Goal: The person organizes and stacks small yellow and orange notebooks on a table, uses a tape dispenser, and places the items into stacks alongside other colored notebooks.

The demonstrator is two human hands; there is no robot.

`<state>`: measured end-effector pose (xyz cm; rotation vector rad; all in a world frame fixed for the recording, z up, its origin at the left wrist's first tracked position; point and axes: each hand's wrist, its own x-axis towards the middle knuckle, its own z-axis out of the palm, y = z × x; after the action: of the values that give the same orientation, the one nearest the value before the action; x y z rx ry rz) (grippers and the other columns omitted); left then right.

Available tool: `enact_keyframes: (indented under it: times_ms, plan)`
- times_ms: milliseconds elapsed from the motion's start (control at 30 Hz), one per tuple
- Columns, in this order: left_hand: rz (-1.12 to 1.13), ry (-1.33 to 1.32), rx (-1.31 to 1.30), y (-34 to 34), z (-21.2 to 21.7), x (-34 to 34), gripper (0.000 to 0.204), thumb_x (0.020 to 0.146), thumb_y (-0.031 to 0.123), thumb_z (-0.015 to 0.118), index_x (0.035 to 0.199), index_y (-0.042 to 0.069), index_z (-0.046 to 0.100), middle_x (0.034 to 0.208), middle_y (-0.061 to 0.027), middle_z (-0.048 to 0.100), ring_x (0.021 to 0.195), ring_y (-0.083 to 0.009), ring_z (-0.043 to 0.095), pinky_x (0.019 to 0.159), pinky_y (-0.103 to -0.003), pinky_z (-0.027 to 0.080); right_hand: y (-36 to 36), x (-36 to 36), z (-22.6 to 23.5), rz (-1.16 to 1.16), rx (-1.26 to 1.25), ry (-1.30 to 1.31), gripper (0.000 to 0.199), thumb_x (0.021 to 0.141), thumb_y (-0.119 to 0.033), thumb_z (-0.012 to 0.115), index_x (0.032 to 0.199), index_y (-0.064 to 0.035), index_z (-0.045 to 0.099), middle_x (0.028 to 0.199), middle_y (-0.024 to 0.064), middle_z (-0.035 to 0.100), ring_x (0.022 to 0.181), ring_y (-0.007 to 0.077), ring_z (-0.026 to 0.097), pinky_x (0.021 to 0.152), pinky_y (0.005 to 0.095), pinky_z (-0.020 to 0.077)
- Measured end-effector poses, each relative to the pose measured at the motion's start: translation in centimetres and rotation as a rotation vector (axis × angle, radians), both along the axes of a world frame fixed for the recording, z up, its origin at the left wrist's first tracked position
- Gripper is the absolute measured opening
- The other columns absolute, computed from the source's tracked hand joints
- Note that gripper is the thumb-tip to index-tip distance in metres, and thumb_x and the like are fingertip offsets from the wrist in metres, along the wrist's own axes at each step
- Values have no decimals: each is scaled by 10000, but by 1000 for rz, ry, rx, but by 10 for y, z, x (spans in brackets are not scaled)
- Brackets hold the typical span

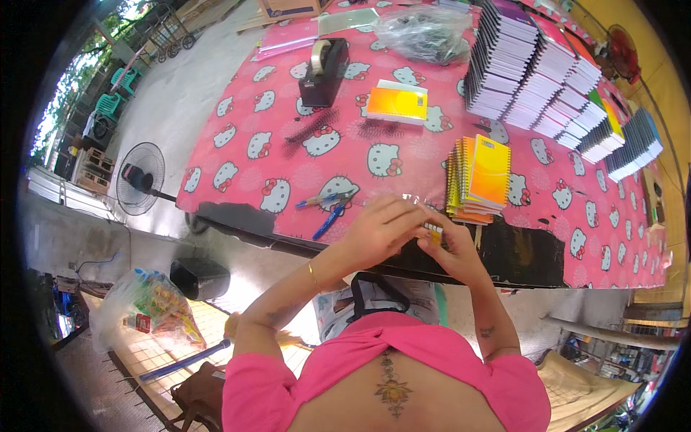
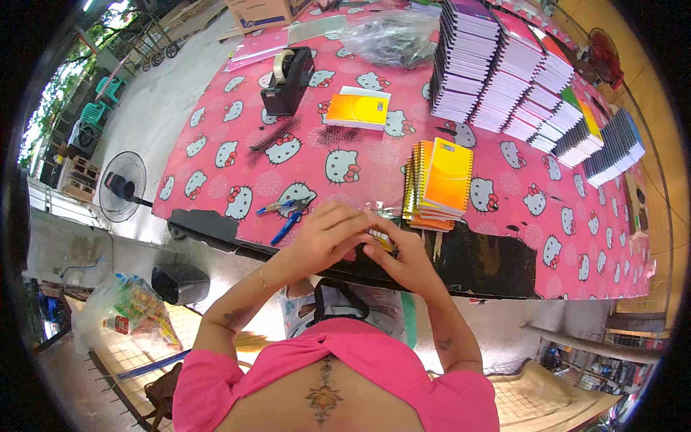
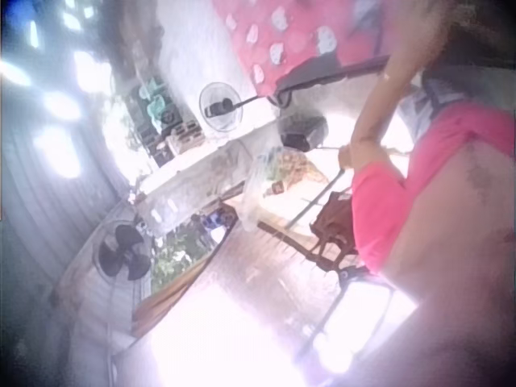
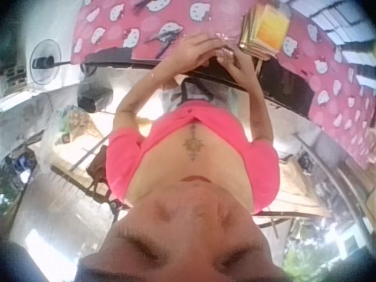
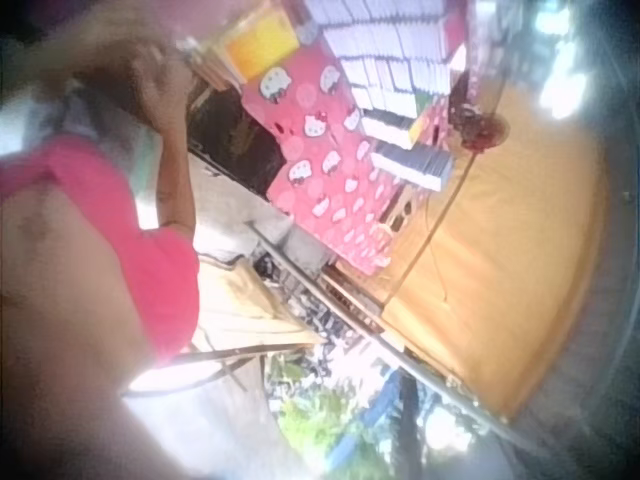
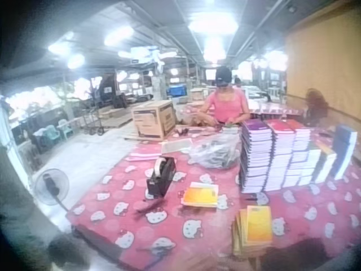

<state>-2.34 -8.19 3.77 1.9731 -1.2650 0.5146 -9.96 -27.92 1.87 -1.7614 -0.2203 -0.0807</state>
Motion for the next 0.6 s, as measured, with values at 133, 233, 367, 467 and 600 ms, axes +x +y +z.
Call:
enact_keyframes:
  times_ms: [133, 233, 367, 467, 600]
  plan:
    - [345, 219, 76, 49, -10, 20, 414, 854, 185, 714, 1225, 42, 600, 1172, -164, 604, 1004, -359, 584, 904, -412, 473, -7, -1, -8, -260, -534, -453, 444, 804, 17, 665, 1242, -54, 646, 1196, 127, 670, 1162, 284, 628, 1005, 392, 479]
    - [469, 162, 367, 95, -30, 18, 426, 901, 227, 663, 1272, 37, 574, 1195, -187, 586, 1072, -372, 555, 953, -422, 445, 3, -8, -43, -117, -755, -470, 496, 770, -24, 675, 1261, -63, 622, 1291, 116, 618, 1243, 321, 555, 1066, 467, 422]
    - [481, 405, 401, 101, -35, 19, 418, 959, 252, 601, 1300, 17, 545, 1156, -177, 619, 1026, -319, 603, 905, -388, 485, 4, -8, -50, 33, -845, -380, 492, 779, -68, 685, 1264, -59, 600, 1359, 113, 568, 1299, 301, 506, 1094, 470, 386]
    - [293, 1333, -185, 80, -28, 13, 395, 992, 243, 561, 1291, -13, 535, 1078, -152, 667, 895, -232, 656, 807, -326, 529, 6, -9, -45, 20, -811, -357, 498, 754, -18, 685, 1246, -66, 623, 1328, 109, 599, 1280, 304, 526, 1085, 458, 402]
    - [98, 1777, -104, 57, -29, 28, 294, 996, 256, 535, 1113, -12, 565, 986, -152, 689, 844, -227, 711, 744, -328, 586, 4, -8, -47, 24, -814, -370, 502, 767, -52, 688, 1263, -71, 610, 1347, 102, 583, 1293, 291, 514, 1098, 457, 386]
